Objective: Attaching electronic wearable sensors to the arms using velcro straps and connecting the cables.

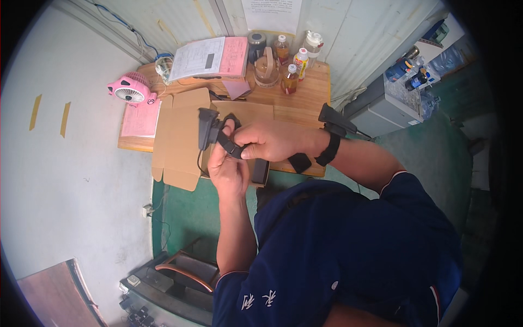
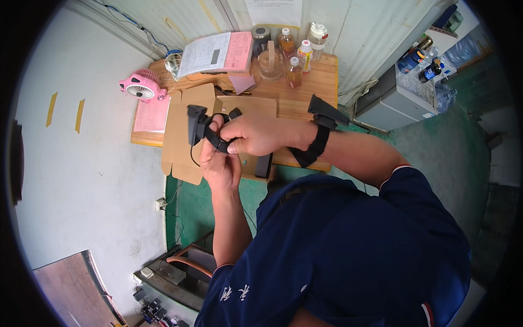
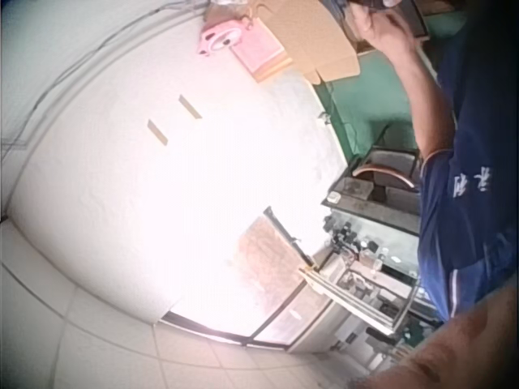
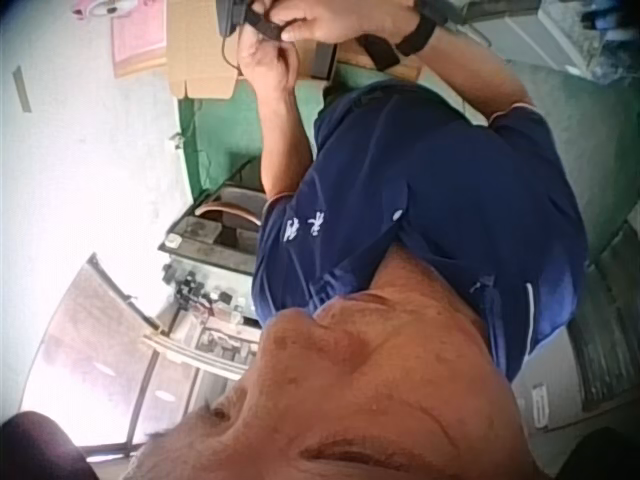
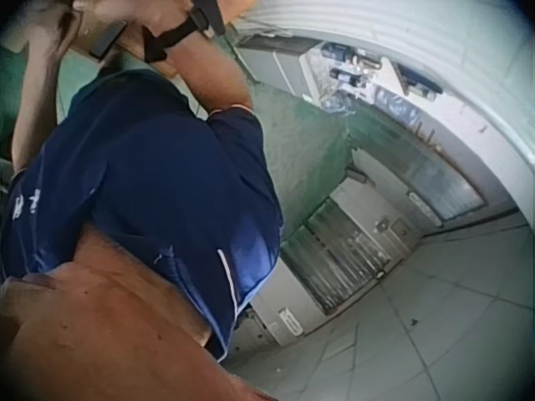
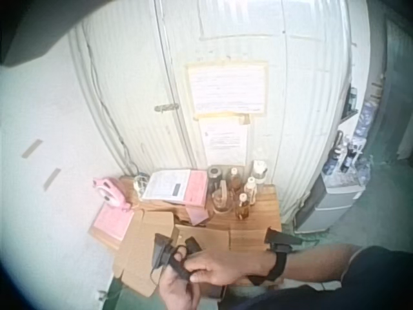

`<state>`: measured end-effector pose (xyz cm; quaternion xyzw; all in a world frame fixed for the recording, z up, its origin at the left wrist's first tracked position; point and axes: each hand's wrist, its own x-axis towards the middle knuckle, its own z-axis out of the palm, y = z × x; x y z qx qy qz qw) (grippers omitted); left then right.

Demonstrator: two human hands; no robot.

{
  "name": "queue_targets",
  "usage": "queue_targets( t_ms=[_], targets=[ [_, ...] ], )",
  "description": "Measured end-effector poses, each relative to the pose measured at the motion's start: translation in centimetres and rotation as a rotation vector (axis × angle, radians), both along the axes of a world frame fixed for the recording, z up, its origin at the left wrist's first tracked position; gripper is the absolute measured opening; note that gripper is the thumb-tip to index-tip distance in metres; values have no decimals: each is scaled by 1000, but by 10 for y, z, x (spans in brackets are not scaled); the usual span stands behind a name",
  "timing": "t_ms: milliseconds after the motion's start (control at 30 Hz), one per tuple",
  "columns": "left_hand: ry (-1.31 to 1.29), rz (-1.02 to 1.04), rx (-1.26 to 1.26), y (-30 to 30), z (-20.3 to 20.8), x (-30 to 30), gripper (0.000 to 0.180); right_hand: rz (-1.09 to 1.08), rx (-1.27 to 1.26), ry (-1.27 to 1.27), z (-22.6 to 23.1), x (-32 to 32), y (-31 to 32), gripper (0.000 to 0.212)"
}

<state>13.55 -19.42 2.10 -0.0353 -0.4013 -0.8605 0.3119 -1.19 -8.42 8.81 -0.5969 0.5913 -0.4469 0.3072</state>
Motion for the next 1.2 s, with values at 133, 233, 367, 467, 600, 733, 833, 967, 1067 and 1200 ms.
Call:
queue_targets(
  t_ms=[133, 233, 367, 467, 600, 733, 833, 967, 1067, 1200],
  targets=[
    [-295, 77, -409, 0, -6, -5, 57, 48, 28, -3, -2, 5, 0, 12],
    [-406, 157, -765, -11, 16, -2, 60, 77, 23, -22, -3, 6, -2, 10],
    [-360, 74, -357, -18, 30, 8, 62, 46, 140, -328, -8, 0, -4, 13],
    [-457, 103, -447, -3, 70, 2, 63, 149, 27, -877, -41, 1, -2, 15],
    [-540, 307, -1071, 7, 86, -19, 26, 141, -51, -1367, -41, 8, -5, 27],
    [-635, 292, -1079, 6, 73, -25, 38, 22, -28, -904, -50, 2, 2, 29],
    [-689, 115, -744, -2, 71, -19, 49, 116, -67, -1089, -44, 7, 9, 24],
    [-696, 47, -590, -11, 49, -5, 68, 71, 69, -588, -19, 7, 15, 13],
    [-720, 217, -972, -8, 20, -6, 76, 58, 153, -305, 0, 14, 14, 9],
    [-706, 146, -912, -14, 31, -2, 90, 69, 129, -433, -13, 20, 10, 11]
  ],
)
